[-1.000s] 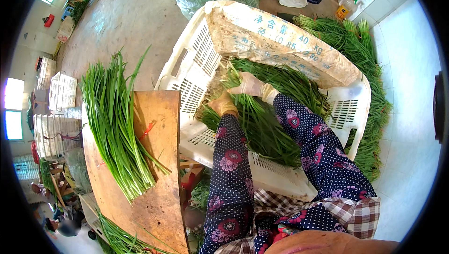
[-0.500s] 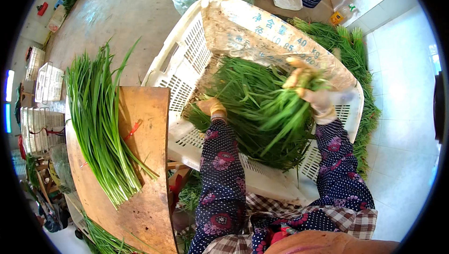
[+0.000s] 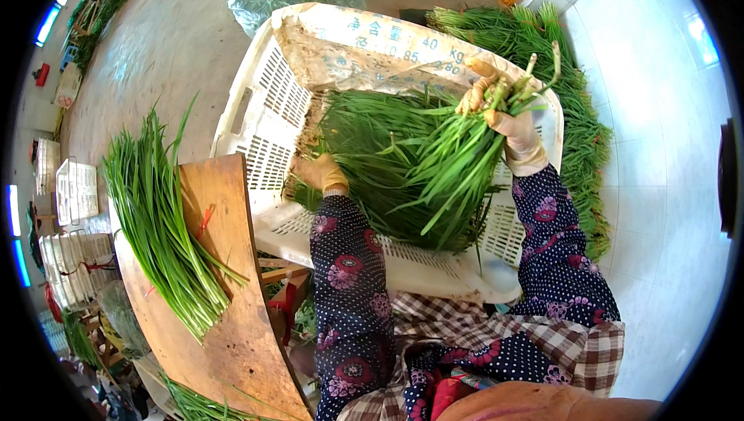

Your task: The person bundles green leafy vegetables by hand, gathering a handful of stalks and securing them with a red tie before placing the finished bundle into a white plastic crate.

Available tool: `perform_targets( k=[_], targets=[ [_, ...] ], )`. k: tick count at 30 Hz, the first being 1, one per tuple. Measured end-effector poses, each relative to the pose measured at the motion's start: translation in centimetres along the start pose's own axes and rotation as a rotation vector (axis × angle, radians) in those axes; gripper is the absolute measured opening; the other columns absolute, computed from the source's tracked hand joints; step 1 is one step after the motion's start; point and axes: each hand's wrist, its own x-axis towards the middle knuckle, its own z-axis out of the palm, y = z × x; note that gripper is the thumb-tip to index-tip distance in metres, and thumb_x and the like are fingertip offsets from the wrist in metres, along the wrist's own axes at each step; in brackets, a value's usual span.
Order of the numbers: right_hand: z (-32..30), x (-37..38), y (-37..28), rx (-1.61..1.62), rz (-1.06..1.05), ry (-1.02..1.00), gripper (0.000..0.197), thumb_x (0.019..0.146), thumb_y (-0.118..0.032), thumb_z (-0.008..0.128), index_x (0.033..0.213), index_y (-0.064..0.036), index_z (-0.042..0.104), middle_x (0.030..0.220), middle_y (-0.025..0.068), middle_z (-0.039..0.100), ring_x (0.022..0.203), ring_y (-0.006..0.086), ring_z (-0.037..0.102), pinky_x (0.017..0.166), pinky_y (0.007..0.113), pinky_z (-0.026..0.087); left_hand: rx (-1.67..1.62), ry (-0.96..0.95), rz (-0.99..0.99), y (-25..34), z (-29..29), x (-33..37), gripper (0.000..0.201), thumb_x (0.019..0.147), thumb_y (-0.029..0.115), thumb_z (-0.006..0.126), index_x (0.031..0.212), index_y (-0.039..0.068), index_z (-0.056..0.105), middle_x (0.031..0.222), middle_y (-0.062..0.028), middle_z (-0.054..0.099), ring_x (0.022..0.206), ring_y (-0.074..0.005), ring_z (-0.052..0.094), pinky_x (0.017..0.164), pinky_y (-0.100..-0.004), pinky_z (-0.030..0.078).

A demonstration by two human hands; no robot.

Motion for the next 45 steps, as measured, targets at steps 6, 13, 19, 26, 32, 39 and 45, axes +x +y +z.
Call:
perform_targets(
  k=[6, 13, 19, 26, 32, 39, 45],
  targets=[
    [-0.9, -1.8, 0.4, -0.024, -0.017, 0.096, 0.061, 0.073, -0.011, 0.069, 0.125, 0.0036, 0.042, 0.087, 0.0007, 0.056, 0.082, 0.0114, 0.054, 0.077, 0.028, 0.045, -0.347, -0.898, 0.690, 7.7, -3.3, -5.9, 0.051, 0.077, 0.013, 0.062, 0.125, 0.005, 0.046, 0.109, -0.0134, 0.058, 0.091, -0.0237, 0.057, 0.083, -0.0337, 0.045],
    [0.8, -2.2, -4.4, -0.101, -0.058, 0.101, 0.061, 0.067, -0.012, 0.069, 0.121, 0.0036, 0.045, 0.089, 0.0034, 0.060, 0.079, 0.0141, 0.058, 0.074, 0.027, 0.049, -0.504, -1.052, 0.154, 9.1, -5.6, -8.2, 0.020, 0.082, 0.019, 0.057, 0.094, 0.005, 0.066, 0.087, -0.0079, 0.062, 0.079, -0.0190, 0.058, 0.069, -0.0304, 0.047],
    [1.9, -4.7, -14.4, 0.023, -0.281, 0.111, 0.068, 0.070, -0.021, 0.071, 0.126, 0.0028, 0.038, 0.080, 0.0021, 0.052, 0.080, 0.0151, 0.052, 0.075, 0.032, 0.047, -0.482, -0.594, -0.467, 5.0, -4.9, -3.0, 0.018, 0.081, 0.018, 0.059, 0.092, 0.004, 0.060, 0.073, -0.0085, 0.061, 0.058, -0.0186, 0.056, 0.048, -0.0319, 0.047],
    [2.6, -8.6, -21.9, -0.173, -0.385, 0.279, 0.086, 0.072, -0.036, 0.070, 0.134, 0.0024, 0.024, 0.078, -0.0003, 0.045, 0.071, 0.0106, 0.045, 0.070, 0.026, 0.040, -0.555, -0.511, -0.552, 3.3, -5.6, -1.9, 0.034, 0.079, 0.020, 0.062, 0.106, 0.005, 0.051, 0.094, -0.0122, 0.054, 0.078, -0.0222, 0.054, 0.066, -0.0342, 0.045],
    [3.0, -8.0, -22.2, -0.159, -0.360, 0.314, 0.066, 0.075, -0.040, 0.065, 0.118, 0.0018, 0.038, 0.078, 0.0011, 0.041, 0.074, 0.0132, 0.041, 0.075, 0.030, 0.040, -0.626, -0.503, -0.482, 5.2, -7.7, -3.1, 0.056, 0.076, 0.021, 0.065, 0.123, 0.005, 0.039, 0.115, -0.0169, 0.046, 0.098, -0.0261, 0.050, 0.084, -0.0356, 0.041],
    [3.5, -7.5, -21.6, -0.037, -0.462, 0.162, 0.062, 0.075, -0.044, 0.063, 0.117, -0.0013, 0.045, 0.083, 0.0044, 0.049, 0.082, 0.0170, 0.049, 0.080, 0.034, 0.042, -0.434, -0.712, 0.582, 8.8, -10.5, -8.7, 0.083, 0.067, 0.025, 0.073, 0.136, 0.006, 0.028, 0.136, -0.0201, 0.031, 0.126, -0.0311, 0.032, 0.104, -0.0389, 0.029],
    [4.2, -8.1, -20.1, -0.054, -0.354, 0.153, 0.082, 0.073, -0.032, 0.069, 0.133, 0.0026, 0.026, 0.071, -0.0012, 0.040, 0.070, 0.0120, 0.046, 0.074, 0.030, 0.041, -0.318, -1.035, 0.921, 15.1, -12.0, -16.2, 0.100, 0.060, 0.036, 0.080, 0.138, 0.009, 0.024, 0.144, -0.0157, 0.018, 0.133, -0.0302, 0.016, 0.107, -0.0410, 0.022]
  ],
)
